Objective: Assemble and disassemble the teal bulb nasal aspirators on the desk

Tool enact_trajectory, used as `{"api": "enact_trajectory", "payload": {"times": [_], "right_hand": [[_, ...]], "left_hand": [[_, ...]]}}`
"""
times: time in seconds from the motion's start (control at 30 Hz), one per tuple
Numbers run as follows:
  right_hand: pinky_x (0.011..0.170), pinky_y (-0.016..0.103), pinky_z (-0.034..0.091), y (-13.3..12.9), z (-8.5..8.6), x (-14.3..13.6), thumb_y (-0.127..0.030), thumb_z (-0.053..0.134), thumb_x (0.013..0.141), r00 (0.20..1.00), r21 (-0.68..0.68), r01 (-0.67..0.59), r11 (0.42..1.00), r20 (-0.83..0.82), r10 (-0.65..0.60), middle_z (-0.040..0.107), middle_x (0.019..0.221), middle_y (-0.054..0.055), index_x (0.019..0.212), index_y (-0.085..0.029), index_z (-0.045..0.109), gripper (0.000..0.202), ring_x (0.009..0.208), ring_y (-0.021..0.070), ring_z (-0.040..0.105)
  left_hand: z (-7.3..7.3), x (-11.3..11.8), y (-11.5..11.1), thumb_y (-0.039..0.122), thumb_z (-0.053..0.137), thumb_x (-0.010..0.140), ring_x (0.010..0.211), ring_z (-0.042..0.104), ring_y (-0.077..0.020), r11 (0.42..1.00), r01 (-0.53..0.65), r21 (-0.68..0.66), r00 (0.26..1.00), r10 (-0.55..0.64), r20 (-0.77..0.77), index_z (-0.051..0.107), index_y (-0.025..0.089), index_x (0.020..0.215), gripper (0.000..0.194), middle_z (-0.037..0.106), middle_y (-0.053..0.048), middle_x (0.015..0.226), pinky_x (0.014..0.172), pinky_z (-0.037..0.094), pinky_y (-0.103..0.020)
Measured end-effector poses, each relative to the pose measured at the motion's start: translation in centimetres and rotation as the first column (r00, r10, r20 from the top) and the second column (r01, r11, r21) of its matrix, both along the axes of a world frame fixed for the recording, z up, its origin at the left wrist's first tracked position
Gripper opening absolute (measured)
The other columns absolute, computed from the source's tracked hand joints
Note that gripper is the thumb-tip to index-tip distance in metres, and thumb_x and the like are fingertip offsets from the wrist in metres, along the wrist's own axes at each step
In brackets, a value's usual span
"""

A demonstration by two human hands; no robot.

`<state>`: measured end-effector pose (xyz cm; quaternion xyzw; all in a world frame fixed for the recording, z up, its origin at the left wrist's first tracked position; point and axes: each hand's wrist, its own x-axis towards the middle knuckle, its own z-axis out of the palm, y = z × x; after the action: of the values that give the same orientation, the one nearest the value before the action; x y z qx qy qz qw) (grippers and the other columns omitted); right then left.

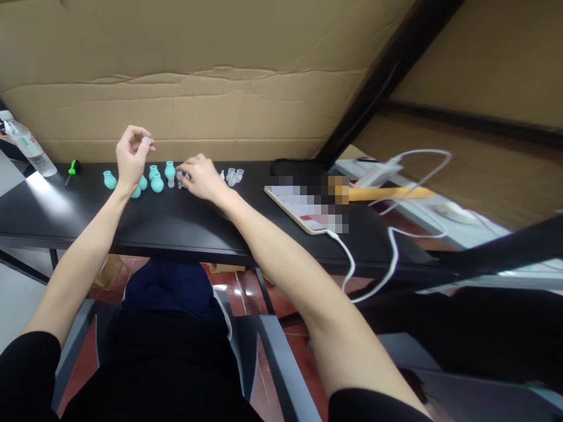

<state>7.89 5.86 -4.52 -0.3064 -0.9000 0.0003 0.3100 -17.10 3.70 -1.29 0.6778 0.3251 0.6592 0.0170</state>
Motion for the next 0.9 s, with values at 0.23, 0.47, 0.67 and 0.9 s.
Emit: {"api": "enact_trajectory", "payload": {"times": [0.23,0.47,0.67,0.9], "right_hand": [[0.117,0.070,0.051,-2.3,-0.1,-2.8,-0.025,0.061,0.111,0.982,-0.018,0.032,0.999,0.188,-0.028,0.075,0.169,0.031,0.163,-0.010,0.078,0.056,0.154,0.0557,0.062],[0.109,0.056,0.063,-0.7,0.0,-2.1,-0.016,0.071,0.095,0.993,-0.094,-0.071,0.993,-0.105,0.061,0.091,0.122,0.016,0.124,-0.019,0.083,0.032,0.116,0.0393,0.084],[0.094,0.049,0.073,0.6,0.9,0.0,-0.042,0.084,0.094,0.779,-0.160,-0.304,0.939,-0.609,0.149,0.087,0.120,0.009,0.118,-0.026,0.085,0.029,0.102,0.0311,0.088],[0.094,0.045,0.073,0.0,1.5,0.9,-0.075,0.104,0.083,0.772,-0.150,-0.362,0.920,-0.601,0.206,0.091,0.114,0.007,0.136,-0.029,0.088,0.072,0.100,0.0278,0.086]], "left_hand": [[-0.4,-0.9,0.8,0.095,0.062,0.113,0.094,0.083,-0.0218,0.998,-0.052,0.034,0.997,0.054,-0.050,0.076,0.026,0.114,0.070,0.077,-0.005,0.099,0.094,0.073,-0.041],[-0.1,0.7,-1.0,0.065,0.079,0.114,0.088,0.084,-0.0202,0.997,-0.073,-0.028,0.983,0.067,-0.172,0.082,0.025,0.114,0.041,0.084,-0.004,0.098,0.088,0.071,-0.037],[-0.1,1.4,-1.7,0.053,0.089,0.105,0.093,0.088,-0.0207,0.989,0.066,-0.131,0.944,-0.105,-0.313,0.086,0.020,0.120,0.036,0.092,-0.009,0.115,0.092,0.072,-0.035],[-0.3,1.6,-1.8,0.060,0.097,0.100,0.096,0.089,-0.0226,0.986,0.060,-0.156,0.957,-0.101,-0.273,0.086,0.019,0.108,0.043,0.093,-0.008,0.104,0.094,0.073,-0.036]]}}
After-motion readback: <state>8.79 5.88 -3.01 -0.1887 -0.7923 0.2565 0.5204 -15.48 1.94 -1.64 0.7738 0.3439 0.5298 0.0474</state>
